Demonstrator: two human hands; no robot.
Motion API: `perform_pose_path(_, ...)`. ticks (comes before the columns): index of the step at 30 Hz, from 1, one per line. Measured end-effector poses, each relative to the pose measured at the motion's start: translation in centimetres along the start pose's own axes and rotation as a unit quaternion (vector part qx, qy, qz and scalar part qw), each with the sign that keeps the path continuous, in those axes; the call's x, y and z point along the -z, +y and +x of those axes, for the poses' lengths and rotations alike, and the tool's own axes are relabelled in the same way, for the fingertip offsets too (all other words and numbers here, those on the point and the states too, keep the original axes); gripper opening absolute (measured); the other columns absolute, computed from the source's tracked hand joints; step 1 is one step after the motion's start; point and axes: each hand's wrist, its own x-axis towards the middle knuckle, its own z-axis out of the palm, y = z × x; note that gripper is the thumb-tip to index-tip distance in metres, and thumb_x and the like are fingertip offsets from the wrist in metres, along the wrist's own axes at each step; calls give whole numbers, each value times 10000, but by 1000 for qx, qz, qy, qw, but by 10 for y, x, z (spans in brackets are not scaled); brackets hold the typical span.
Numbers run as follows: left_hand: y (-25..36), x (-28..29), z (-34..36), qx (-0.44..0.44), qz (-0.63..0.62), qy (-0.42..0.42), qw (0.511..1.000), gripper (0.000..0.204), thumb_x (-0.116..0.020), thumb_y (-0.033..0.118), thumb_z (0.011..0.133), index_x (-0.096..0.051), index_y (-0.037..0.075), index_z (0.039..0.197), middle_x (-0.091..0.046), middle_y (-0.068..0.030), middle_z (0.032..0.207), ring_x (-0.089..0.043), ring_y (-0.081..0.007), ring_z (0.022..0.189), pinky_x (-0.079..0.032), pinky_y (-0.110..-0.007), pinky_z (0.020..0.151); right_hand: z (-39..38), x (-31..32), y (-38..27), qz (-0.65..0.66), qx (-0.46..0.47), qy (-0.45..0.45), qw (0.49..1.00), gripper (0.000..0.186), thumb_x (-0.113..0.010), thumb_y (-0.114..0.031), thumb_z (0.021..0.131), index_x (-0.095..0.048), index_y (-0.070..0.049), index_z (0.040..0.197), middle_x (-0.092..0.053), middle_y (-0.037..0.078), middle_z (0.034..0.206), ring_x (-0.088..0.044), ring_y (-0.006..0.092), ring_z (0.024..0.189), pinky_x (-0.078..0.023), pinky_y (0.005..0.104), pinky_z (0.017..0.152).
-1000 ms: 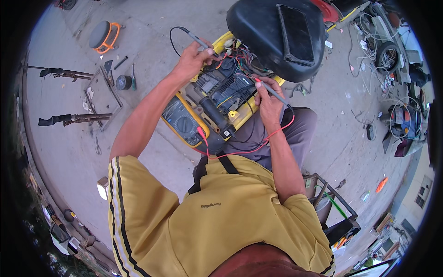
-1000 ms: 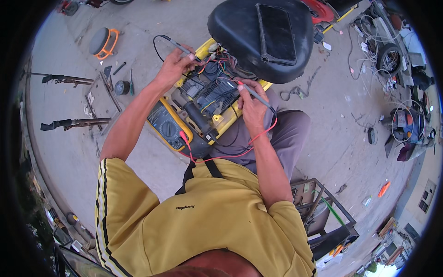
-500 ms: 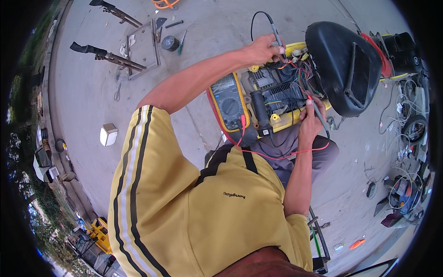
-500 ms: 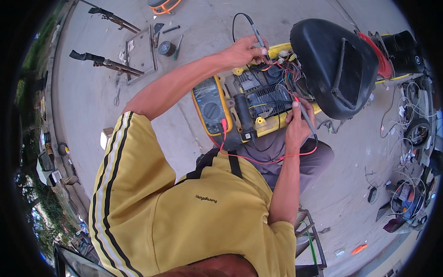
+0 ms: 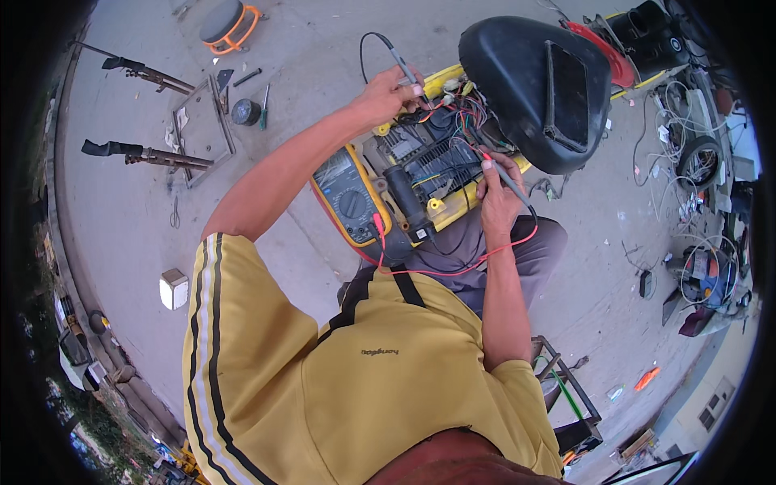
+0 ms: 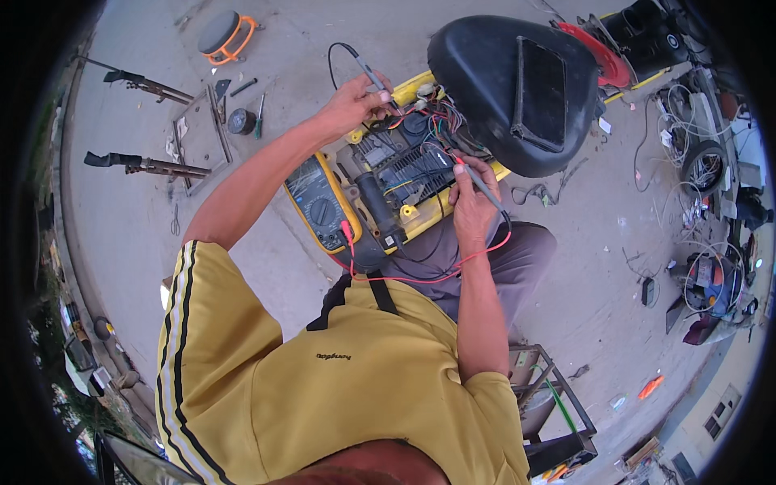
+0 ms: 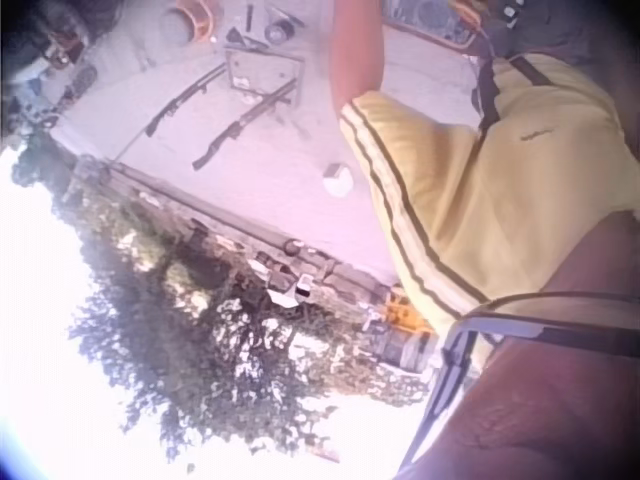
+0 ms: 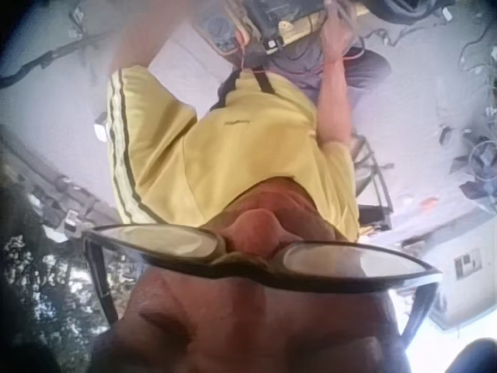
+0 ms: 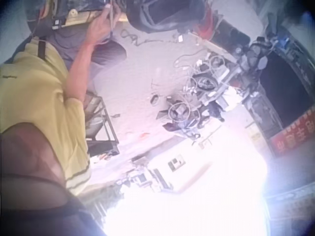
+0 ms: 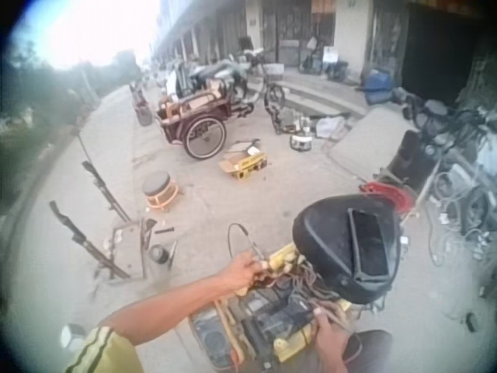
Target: The person uses a multimeter to test the electrical system of a yellow scooter. They connect the multimeter probes to various wires under the seat and briefly insert a key into the ignition to check for voltage readings.
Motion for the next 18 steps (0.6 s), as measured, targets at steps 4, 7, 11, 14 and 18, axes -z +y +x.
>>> perform_pose_path(4,5,0,-4,18,22,3,1000,114,-580,186,1071,-550,102,1141,-721,-60,958,-556,-75,784,-408,-228,660,-1,-1,-4,12,-11,-4,1000,169,-686,-67,986,-642,42,1107,-739,120,1155,-511,43,556,-415,196,487)
perform_pose_path(7,8,-2,-3,15,32,-1,999,124,-577,184,1073,-550,96,1157,-724,-65,963,-553,-76,781,-414,-230,668,-1,1,-2,29,-12,-1,1000,166,-687,-61,983,-644,43,1106,-736,123,1162,-509,37,556,-412,191,482)
perform_pose_path(11,6,-2,-2,12,30,4,999,135,-576,178,1074,-550,89,1172,-726,-70,972,-550,-79,772,-428,-235,664,0,2,1,37,-13,-3,999,156,-685,-43,979,-645,40,1106,-735,128,1164,-507,35,552,-412,190,477)
perform_pose_path(14,4,-1,-1,14,25,9,1000,137,-577,175,1073,-549,87,1175,-727,-73,976,-550,-80,770,-436,-236,657,0,2,2,41,-13,0,999,152,-683,-29,977,-646,38,1109,-737,131,1164,-508,35,552,-415,191,476)
perform_pose_path(18,5,-2,-3,19,19,12,1000,136,-577,169,1073,-545,85,1175,-727,-75,979,-550,-79,770,-438,-233,652,0,2,3,44,-10,0,999,152,-680,-19,976,-643,35,1113,-740,134,1160,-511,35,553,-419,191,476)
